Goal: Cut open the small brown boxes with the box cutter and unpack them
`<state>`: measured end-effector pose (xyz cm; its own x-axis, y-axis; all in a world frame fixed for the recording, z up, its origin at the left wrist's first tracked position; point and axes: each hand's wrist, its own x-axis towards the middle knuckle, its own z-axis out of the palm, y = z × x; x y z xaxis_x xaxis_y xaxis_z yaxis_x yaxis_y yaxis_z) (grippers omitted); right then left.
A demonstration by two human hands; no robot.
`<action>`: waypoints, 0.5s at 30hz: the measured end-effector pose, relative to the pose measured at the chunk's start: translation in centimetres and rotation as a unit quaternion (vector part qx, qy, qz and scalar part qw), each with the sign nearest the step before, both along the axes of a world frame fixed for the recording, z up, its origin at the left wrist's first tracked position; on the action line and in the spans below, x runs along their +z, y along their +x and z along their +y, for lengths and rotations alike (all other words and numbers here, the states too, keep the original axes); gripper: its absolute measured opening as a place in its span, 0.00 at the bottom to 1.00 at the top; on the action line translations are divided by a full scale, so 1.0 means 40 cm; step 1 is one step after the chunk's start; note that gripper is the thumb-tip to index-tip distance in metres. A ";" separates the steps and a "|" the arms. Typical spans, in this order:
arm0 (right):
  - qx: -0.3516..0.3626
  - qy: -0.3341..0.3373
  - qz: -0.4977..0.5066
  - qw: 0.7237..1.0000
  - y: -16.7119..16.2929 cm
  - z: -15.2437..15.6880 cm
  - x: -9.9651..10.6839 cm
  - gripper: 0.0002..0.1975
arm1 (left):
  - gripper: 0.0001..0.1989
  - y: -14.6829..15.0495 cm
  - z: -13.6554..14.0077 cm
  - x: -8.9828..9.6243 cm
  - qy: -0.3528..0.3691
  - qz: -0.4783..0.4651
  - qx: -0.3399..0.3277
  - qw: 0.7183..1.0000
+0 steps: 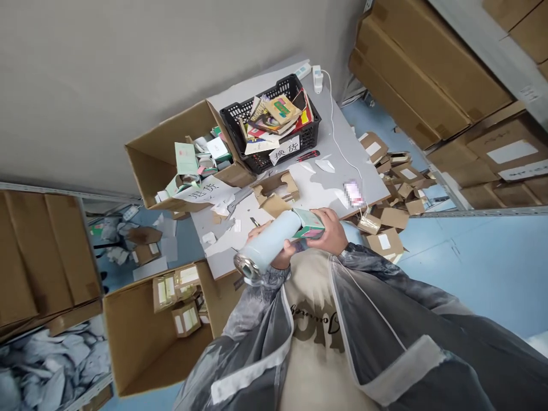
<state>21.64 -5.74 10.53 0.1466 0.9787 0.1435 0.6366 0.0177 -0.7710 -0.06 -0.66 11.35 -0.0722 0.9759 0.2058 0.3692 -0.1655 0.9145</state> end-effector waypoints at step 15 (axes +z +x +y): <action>0.094 0.014 -0.030 0.995 0.143 0.089 -0.008 0.49 | 0.41 0.085 -0.002 -0.033 -0.055 0.021 0.107 0.992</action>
